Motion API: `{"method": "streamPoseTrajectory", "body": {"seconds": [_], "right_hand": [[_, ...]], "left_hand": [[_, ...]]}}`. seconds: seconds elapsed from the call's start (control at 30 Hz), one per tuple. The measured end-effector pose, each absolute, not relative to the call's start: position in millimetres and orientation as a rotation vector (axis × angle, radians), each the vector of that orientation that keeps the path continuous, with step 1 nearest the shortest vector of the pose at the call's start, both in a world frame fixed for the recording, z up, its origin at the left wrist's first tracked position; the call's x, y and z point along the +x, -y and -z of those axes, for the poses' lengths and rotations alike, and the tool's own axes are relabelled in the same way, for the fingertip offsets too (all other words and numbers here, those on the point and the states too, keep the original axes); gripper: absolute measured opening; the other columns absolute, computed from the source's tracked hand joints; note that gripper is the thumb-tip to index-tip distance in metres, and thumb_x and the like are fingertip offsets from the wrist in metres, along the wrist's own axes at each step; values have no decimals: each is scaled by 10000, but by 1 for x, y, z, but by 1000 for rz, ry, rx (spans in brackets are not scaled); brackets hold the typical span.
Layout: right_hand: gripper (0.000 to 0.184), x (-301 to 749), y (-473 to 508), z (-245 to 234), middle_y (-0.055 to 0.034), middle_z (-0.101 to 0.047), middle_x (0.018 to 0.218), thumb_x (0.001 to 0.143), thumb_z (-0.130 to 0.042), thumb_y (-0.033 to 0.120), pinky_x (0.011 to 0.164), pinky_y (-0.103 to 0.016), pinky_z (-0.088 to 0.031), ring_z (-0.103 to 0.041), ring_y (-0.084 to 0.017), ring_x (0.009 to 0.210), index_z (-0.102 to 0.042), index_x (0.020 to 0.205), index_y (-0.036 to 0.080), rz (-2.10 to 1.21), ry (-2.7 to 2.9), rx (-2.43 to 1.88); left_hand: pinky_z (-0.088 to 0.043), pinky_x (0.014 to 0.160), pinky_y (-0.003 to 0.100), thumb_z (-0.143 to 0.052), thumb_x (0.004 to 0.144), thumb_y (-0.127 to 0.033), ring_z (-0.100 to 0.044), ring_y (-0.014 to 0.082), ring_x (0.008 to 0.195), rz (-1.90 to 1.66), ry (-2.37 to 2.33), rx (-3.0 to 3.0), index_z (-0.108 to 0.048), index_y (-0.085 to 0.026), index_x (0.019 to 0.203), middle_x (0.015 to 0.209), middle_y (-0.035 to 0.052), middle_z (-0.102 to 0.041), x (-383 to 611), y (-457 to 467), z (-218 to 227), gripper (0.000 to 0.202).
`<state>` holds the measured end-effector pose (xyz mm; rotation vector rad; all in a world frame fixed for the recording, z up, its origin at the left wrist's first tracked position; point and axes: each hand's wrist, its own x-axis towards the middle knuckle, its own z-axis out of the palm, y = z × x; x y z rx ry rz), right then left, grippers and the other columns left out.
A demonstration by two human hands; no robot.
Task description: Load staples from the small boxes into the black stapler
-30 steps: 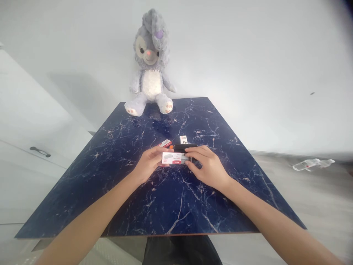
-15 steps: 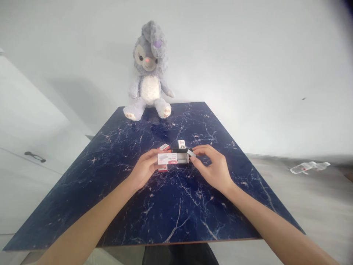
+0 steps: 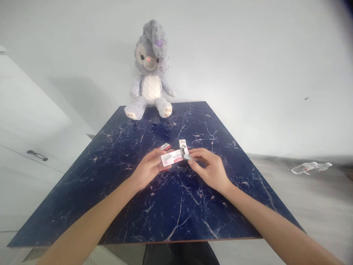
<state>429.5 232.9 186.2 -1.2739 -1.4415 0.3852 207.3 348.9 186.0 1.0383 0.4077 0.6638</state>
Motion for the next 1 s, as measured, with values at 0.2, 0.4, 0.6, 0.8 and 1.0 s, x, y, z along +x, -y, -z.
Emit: {"method": "streamPoseTrajectory", "body": {"seconds": [0.2, 0.4, 0.6, 0.8, 1.0], "right_hand": [[140, 428, -232, -187, -92, -675, 1265, 897, -693, 352, 923, -420, -623, -679, -258, 1117, -724, 961, 233, -559, 1465, -1168], [156, 430, -237, -184, -80, -700, 1211, 890, -707, 379, 965, -413, -601, -683, -238, 1111, -719, 956, 238, -752, 1361, -1095], [183, 434, -241, -182, -63, -732, 1136, 878, -721, 393, 926, -393, -610, -715, -216, 1016, -728, 963, 231, -778, 1317, -1141], [208, 432, -237, -187, -51, -755, 1060, 871, -731, 397, 877, -384, -617, -728, -210, 941, -730, 997, 232, -873, 1281, -1129], [209, 433, -235, -189, -48, -755, 1048, 859, -749, 387, 905, -376, -589, -717, -202, 952, -732, 984, 221, -979, 1267, -1077]], "left_hand": [[-507, 1010, 412, -751, 863, -263, -651, 255, 1170, -594, -304, 1096, -750, -254, 1041, 1237, 77, -699, 210, -340, -184, 178], [-507, 969, 395, -762, 850, -298, -628, 275, 1214, -509, -261, 1134, -762, -288, 1050, 1443, 62, -584, 208, -340, -185, 201], [-498, 977, 360, -705, 897, -260, -527, 290, 1352, -461, -194, 1175, -766, -296, 1086, 1535, 55, -496, 206, -341, -188, 202], [-459, 1051, 385, -707, 897, -226, -487, 278, 1393, -456, -169, 1239, -748, -306, 1130, 1545, 46, -485, 206, -341, -185, 250], [-396, 1125, 455, -767, 852, -226, -502, 293, 1380, -480, -132, 1242, -696, -322, 1242, 1509, 69, -526, 207, -340, -179, 408]]}}
